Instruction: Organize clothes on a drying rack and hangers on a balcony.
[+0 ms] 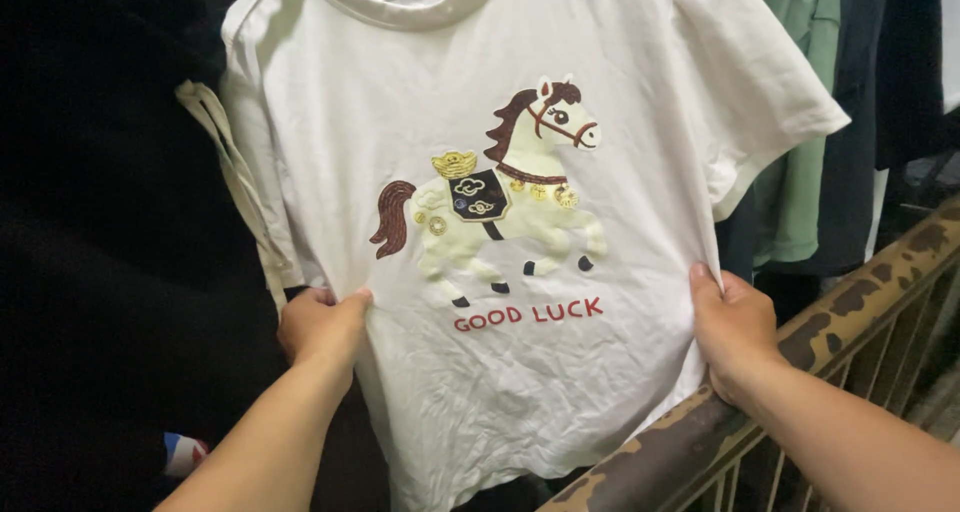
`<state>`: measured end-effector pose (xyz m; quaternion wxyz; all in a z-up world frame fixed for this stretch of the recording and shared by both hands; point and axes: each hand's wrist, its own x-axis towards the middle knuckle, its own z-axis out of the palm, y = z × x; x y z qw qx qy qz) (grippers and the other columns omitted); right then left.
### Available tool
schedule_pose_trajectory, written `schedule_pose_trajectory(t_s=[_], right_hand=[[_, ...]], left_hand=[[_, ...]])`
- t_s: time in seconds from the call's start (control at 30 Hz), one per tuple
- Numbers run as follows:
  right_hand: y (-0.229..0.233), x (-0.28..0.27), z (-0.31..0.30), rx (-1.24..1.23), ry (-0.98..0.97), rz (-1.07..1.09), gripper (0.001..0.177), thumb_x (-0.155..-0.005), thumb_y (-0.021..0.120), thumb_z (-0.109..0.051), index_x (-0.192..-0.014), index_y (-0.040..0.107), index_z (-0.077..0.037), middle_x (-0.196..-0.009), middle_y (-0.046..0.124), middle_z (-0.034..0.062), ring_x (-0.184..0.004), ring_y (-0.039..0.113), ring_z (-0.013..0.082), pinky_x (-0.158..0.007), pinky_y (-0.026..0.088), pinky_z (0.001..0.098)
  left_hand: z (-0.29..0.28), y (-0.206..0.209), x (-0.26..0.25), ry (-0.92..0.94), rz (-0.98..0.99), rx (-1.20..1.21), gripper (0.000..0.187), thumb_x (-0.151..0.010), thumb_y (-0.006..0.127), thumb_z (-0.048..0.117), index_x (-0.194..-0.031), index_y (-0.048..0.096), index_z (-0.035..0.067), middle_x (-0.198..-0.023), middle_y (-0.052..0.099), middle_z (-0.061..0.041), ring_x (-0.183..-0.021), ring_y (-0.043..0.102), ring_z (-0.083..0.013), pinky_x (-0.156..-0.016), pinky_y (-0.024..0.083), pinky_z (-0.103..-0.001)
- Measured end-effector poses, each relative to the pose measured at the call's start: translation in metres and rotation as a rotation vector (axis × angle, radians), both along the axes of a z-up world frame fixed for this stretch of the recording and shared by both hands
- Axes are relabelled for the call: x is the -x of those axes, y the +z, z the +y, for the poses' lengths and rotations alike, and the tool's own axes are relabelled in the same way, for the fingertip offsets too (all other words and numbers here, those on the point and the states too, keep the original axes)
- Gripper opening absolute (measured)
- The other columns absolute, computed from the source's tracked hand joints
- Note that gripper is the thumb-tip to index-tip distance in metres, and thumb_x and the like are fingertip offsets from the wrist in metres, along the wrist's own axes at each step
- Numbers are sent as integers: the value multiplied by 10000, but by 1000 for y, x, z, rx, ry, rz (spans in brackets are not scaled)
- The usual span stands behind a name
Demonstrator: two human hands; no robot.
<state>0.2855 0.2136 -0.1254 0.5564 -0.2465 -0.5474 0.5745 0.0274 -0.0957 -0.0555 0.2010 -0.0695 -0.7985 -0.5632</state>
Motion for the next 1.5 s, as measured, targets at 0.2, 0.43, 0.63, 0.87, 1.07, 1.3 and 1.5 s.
schedule_pose_trajectory(t_s=[0.2,0.43,0.63,0.87,1.07,1.3,1.5], right_hand=[[1,-2,-2,1,-8,-26,382,-1039,566,-309,-1178,713,15,-997,750,101,-821,642,151,-775,514,313],[-2,-2,2,-36,-77,-124,400,-1035,586,-321,-1150,731,33,-972,756,129,-823,623,159,-768,501,326],[18,-16,-23,106,158,-77,504,-972,597,-399,-1276,653,-1,-1082,754,152,-919,695,218,-838,552,370],[21,-3,-6,270,313,-131,656,-874,719,-369,-1306,595,109,-1199,744,288,-1047,721,363,-939,576,446],[31,10,-13,334,502,197,552,-834,609,-213,-1315,568,54,-1202,725,181,-1108,691,291,-1045,505,457],[36,11,-23,411,594,124,592,-859,532,-339,-1335,601,6,-1249,734,186,-1128,690,330,-1043,492,498],[33,2,-17,417,701,75,572,-880,503,-356,-1313,635,-5,-1239,743,186,-1113,699,343,-1028,508,503]], left_hand=[[1,-2,0,-13,10,-6,398,-719,864,292,-1008,774,32,-1008,772,-166,-931,735,-316,-860,551,-426],[9,-4,9,5,-65,7,374,-733,797,244,-1031,786,19,-1048,764,-187,-995,725,-353,-909,540,-429],[19,2,-7,-6,-185,-40,343,-775,673,176,-1041,766,-19,-1121,720,-235,-1058,687,-397,-934,523,-444],[33,-9,23,48,-205,-124,384,-797,621,181,-1023,737,-108,-1192,721,-290,-1112,690,-419,-984,521,-443],[51,28,-19,173,-185,-70,680,-758,661,183,-1354,485,-96,-1406,517,-322,-1314,503,-459,-1109,409,-512],[127,59,-80,-125,798,158,872,-862,572,254,-1530,190,-158,-1642,96,-358,-1545,28,-483,-1246,17,-546],[176,61,-111,-338,1158,281,791,-962,525,328,-1584,245,-73,-1663,108,-322,-1545,54,-478,-1239,36,-579]])
